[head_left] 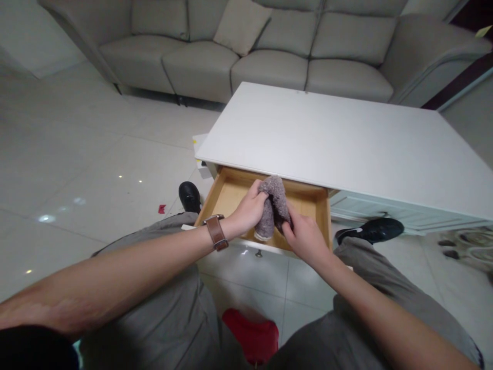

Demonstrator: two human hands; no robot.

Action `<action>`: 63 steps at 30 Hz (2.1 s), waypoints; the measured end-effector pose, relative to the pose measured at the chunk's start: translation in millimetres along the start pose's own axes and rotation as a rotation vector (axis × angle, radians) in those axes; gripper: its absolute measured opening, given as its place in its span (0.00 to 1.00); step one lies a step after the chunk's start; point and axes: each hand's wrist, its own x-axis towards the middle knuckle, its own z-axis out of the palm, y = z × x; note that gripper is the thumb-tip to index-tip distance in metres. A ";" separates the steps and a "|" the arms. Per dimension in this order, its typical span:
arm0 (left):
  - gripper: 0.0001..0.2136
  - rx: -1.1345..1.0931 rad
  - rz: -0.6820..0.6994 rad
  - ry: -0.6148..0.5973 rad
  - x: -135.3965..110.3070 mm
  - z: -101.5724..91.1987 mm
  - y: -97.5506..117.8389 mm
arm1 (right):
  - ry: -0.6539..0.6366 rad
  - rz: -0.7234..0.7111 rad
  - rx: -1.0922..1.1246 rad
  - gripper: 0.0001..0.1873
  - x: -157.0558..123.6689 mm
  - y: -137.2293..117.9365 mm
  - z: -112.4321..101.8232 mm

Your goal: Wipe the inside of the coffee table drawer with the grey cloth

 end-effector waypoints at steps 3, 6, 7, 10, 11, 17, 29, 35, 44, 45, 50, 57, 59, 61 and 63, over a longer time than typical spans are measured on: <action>0.10 0.060 0.055 -0.067 -7.7 5.0 -1.6 | -0.058 0.028 -0.020 0.25 -2.8 -6.7 8.4; 0.18 0.047 0.029 -0.125 -10.3 8.6 -5.6 | -0.073 0.046 -0.008 0.19 -4.6 -9.5 13.8; 0.19 0.023 0.026 -0.123 -9.7 9.5 -7.1 | -0.069 0.053 0.008 0.19 -4.9 -9.7 14.3; 0.18 -0.073 0.043 -0.094 -6.4 11.2 -9.3 | -0.059 0.074 0.126 0.25 -4.8 -8.7 13.6; 0.18 -0.104 0.042 -0.095 -5.5 11.2 -9.2 | -0.064 0.068 0.196 0.28 -4.7 -7.6 13.3; 0.44 -0.132 0.090 -0.182 -3.0 4.9 -8.0 | -0.137 -0.126 0.697 0.43 -4.3 6.8 19.2; 0.26 -0.446 -0.139 -0.221 14.5 -26.9 23.1 | 0.248 0.216 0.959 0.43 18.3 24.6 -21.8; 0.16 -0.609 -0.324 -0.316 8.8 -23.5 29.7 | -0.110 0.375 1.531 0.29 12.3 6.1 -12.7; 0.28 -0.552 -0.418 -0.457 0.5 -19.3 17.6 | 0.253 0.428 1.392 0.34 19.7 17.3 -11.5; 0.28 -0.545 -0.433 -0.447 0.1 -18.2 16.0 | 0.269 0.407 1.356 0.35 19.9 18.6 -10.6; 0.31 -0.508 -0.377 -0.293 3.3 -15.7 12.3 | 0.287 0.376 1.193 0.40 23.0 29.3 -5.4; 0.33 0.075 0.084 -0.001 -2.9 -10.6 0.9 | 0.171 0.426 0.933 0.49 16.9 29.4 -4.5; 0.35 0.204 0.155 -0.074 -14.4 -2.3 -4.2 | -0.018 0.398 1.127 0.45 9.7 18.1 0.4; 0.37 0.295 0.188 -0.222 -27.9 7.8 -7.8 | -0.070 0.397 1.299 0.41 4.7 9.1 8.2; 0.37 0.339 0.203 -0.406 -39.2 16.6 -9.6 | 0.022 0.440 1.380 0.35 4.9 8.3 16.3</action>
